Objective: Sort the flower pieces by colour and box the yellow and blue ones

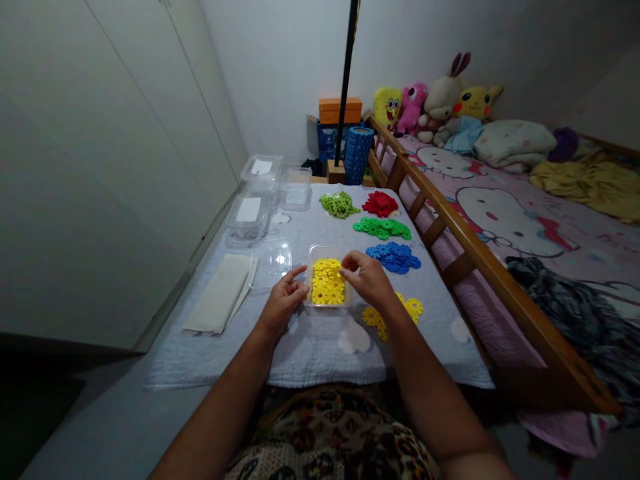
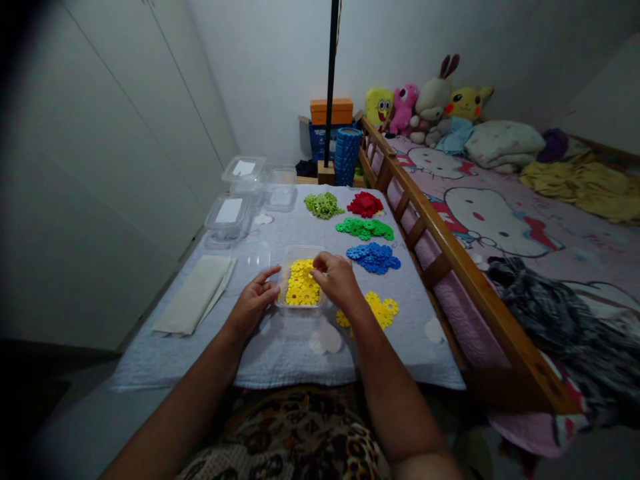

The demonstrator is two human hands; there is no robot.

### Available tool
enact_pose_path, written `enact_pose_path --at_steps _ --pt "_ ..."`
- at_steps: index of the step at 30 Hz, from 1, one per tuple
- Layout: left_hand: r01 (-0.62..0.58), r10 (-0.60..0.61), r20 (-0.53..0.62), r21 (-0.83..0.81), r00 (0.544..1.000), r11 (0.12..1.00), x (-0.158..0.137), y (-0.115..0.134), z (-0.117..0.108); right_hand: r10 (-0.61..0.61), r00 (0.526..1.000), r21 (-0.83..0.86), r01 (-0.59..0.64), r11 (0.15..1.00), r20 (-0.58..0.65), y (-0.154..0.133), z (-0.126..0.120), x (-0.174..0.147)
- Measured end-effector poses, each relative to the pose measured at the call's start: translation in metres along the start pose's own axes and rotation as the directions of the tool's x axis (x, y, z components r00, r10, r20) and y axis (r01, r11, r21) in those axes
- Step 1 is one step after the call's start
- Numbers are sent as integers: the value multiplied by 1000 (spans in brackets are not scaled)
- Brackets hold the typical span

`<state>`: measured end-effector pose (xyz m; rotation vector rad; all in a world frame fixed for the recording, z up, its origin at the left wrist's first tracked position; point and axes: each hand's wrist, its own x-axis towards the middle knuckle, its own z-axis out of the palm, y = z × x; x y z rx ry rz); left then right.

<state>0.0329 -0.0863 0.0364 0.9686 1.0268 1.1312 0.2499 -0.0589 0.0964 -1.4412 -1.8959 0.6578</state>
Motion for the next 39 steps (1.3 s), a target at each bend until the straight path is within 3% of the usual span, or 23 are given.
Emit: enact_pose_path --at_steps 6,13,16,20,25,28,32,39 --pt "-8 9 26 -27 1000 1000 2 -4 -2 35 987 -355 23 935 156 -14 32 12" --pt "-11 12 32 -24 999 1000 3 -4 -3 -11 993 -363 53 930 116 -13 39 11" --pt "-6 7 33 -31 999 999 2 -5 -3 -31 999 -272 39 961 37 -3 25 7" --pt "4 -3 8 -10 1000 1000 1 -4 -3 11 998 -143 -20 989 -64 29 -12 -5" --pt "-10 10 6 16 1000 1000 0 -1 -2 291 950 -212 -310 927 -116 89 -62 -38" --pt "-18 18 6 13 1000 1000 0 1 -1 368 925 -279 -379 883 -91 118 -82 -63" --pt "-14 14 -6 8 1000 1000 0 2 0 465 885 -285 -453 845 -32 135 -91 -84" --pt "3 -2 -16 5 1000 1000 -1 2 1 456 890 -265 -436 860 17 137 -87 -88"
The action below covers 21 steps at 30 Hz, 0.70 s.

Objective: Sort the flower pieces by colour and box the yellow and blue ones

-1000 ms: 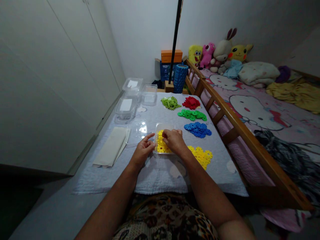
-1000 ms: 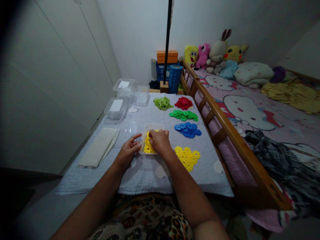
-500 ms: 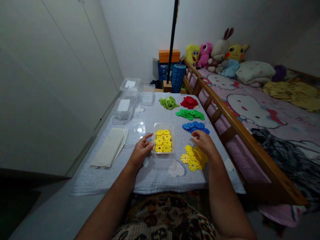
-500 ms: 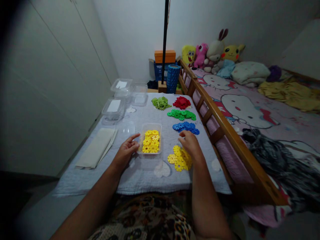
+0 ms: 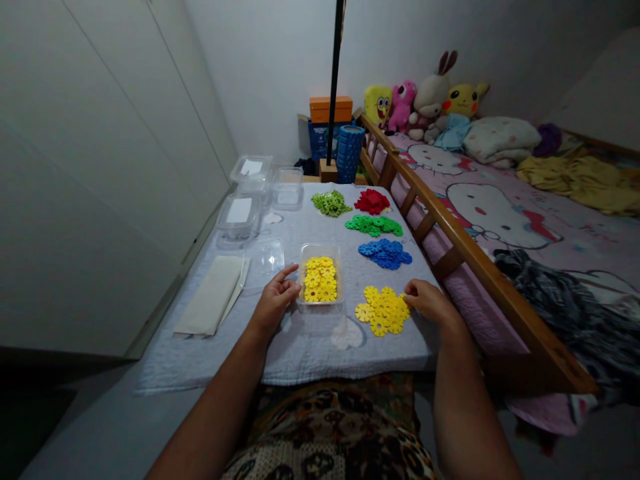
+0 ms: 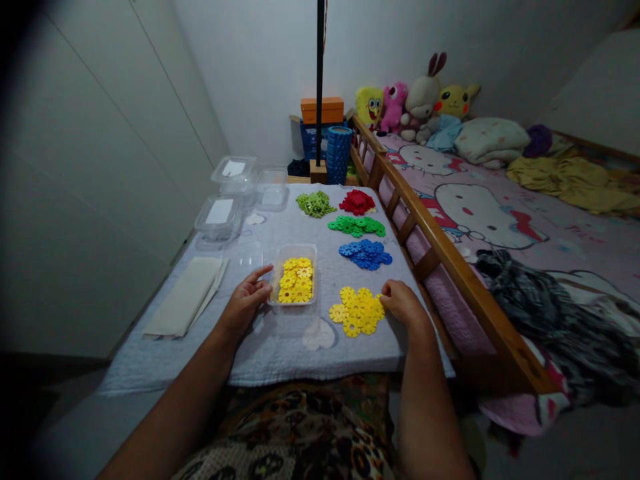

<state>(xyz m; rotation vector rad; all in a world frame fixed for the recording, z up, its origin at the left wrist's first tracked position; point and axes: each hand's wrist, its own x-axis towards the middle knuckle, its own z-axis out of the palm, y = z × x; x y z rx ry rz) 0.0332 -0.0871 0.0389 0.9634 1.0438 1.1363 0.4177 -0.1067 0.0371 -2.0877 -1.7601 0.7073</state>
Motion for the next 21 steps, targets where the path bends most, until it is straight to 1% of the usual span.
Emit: enact_pose_path --at_steps 6,12,16,18,21 --pt "-12 12 2 2 1000 1000 0 1 0 -23 999 24 23 999 28 4 -5 -3" --pt "-5 5 6 5 1000 1000 1 0 0 -52 999 -40 51 998 -15 8 -3 -7" --pt "-14 14 0 2 1000 1000 2 -2 -1 -45 998 -69 41 997 -53 5 0 -7" --pt "-14 14 0 1 1000 1000 3 -2 -2 -25 998 -51 22 998 -61 3 0 -7" --pt "-16 16 -1 2 1000 1000 3 -2 -2 -4 998 47 7 999 -59 4 -1 -7"
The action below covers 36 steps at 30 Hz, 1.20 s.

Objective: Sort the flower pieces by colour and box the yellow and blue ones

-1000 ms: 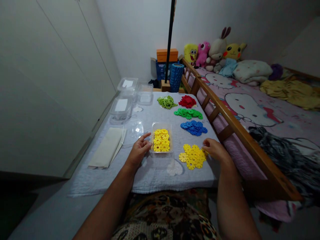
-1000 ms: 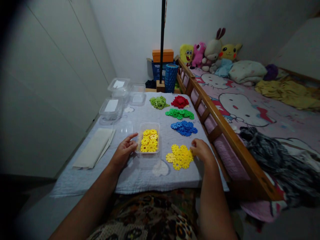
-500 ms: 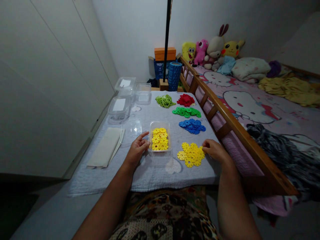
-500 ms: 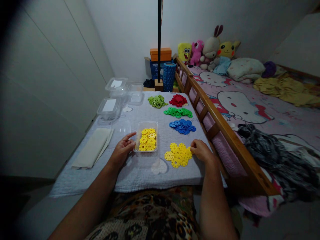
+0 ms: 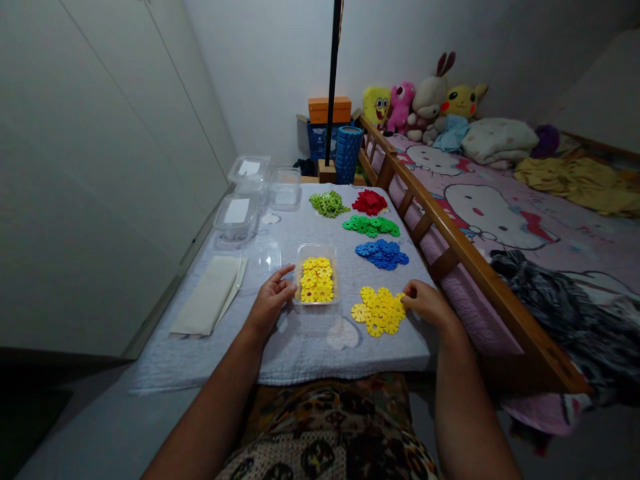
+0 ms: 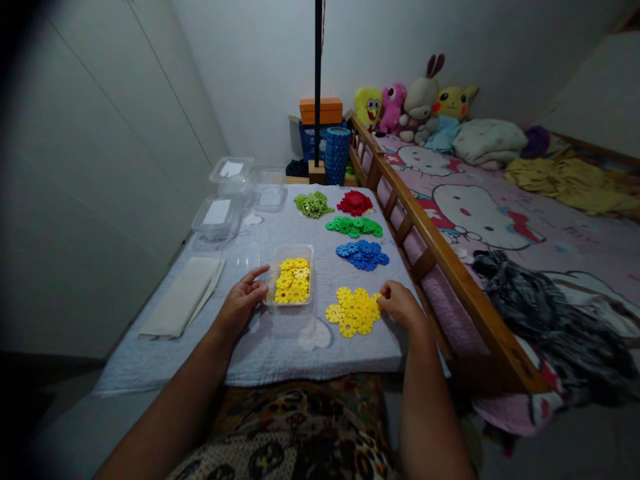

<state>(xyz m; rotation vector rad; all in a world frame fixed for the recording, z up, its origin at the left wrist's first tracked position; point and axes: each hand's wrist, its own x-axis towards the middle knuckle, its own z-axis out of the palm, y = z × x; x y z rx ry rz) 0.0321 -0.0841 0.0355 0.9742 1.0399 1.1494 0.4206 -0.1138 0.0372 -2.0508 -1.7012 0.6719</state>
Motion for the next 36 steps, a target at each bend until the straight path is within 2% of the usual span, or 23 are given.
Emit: enact_pose_path --at_steps 3,6,9,12,14,16,19,23,27,32,36 --pt "-3 3 -5 4 1000 1000 0 0 0 -8 1000 127 10 992 -16 0 -1 2" --pt "-2 2 -5 3 1000 1000 0 -1 0 -52 992 212 75 974 -112 -15 -1 7" --pt "3 -3 3 -16 1000 1000 0 -1 -1 -126 972 300 183 936 -199 -52 2 10" --pt "0 0 -5 -36 1000 999 0 -2 -1 -233 961 351 271 896 -146 -103 13 10" --pt "-1 0 -17 -35 1000 999 0 -3 0 -338 933 316 360 878 -122 -134 25 10" --pt "-3 2 -23 -35 1000 999 0 -4 0 -423 899 213 438 873 -114 -159 37 12" --pt "-15 14 -24 -37 1000 999 0 -6 0 -477 876 5 478 878 -66 -180 53 15" --pt "-24 23 -26 -41 999 999 2 -8 -1 -443 896 -202 436 877 12 -188 64 19" --pt "-22 21 -26 -52 999 998 4 -10 -2 -459 888 -259 444 858 1 -188 72 22" --pt "-22 21 -12 -43 1000 999 4 -9 -2 -451 880 -172 426 888 -149 -176 69 28" --pt "-18 18 -10 -38 1000 999 3 -8 -2 -429 885 -20 433 901 -179 -140 49 33"
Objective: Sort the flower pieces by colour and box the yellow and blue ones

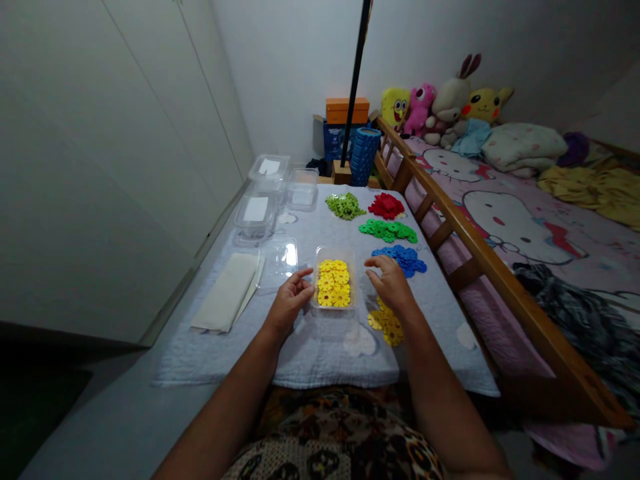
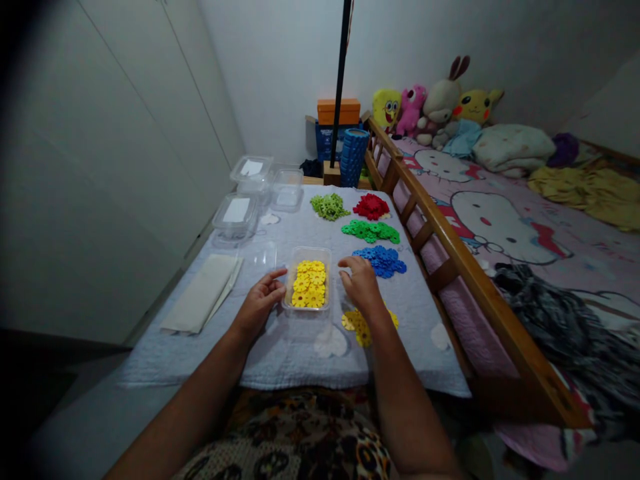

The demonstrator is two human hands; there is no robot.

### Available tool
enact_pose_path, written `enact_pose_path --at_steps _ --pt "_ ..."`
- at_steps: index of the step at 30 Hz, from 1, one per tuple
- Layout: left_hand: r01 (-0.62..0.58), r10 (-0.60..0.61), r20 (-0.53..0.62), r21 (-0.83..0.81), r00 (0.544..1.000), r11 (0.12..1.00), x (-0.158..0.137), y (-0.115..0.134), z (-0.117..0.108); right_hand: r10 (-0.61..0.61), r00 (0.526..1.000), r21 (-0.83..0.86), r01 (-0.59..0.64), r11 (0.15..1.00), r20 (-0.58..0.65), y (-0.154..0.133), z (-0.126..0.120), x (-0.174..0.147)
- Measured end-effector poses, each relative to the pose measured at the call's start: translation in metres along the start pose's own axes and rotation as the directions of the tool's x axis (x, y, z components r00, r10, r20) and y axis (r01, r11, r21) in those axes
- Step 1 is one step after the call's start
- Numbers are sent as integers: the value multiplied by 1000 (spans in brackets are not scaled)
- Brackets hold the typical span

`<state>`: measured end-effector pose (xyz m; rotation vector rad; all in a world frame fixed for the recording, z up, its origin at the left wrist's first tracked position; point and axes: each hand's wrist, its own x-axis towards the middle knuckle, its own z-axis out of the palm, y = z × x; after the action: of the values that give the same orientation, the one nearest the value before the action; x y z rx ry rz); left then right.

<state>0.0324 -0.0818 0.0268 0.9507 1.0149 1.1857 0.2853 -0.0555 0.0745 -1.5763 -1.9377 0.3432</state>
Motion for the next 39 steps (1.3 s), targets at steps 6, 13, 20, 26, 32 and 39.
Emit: enact_pose_path --at_steps 6,13,20,26,32,39 --pt "5 -5 5 2 1000 1000 -2 2 1 268 962 -16 -268 963 45 66 -36 -35" --pt "9 -9 2 21 1000 1000 -3 5 3 360 913 -59 -356 933 192 97 -45 -65" --pt "13 -13 -4 29 1000 999 -4 9 4 357 902 -24 -363 932 243 89 -40 -65" --pt "7 -7 2 22 1000 1000 -4 7 3 397 892 -55 -395 917 219 82 -41 -66" --pt "16 -16 -3 17 1000 1000 -4 6 3 275 952 -97 -263 960 132 91 -45 -87" --pt "15 -15 15 8 1000 1000 -4 6 2 114 993 -275 -102 956 26 64 -8 -122"
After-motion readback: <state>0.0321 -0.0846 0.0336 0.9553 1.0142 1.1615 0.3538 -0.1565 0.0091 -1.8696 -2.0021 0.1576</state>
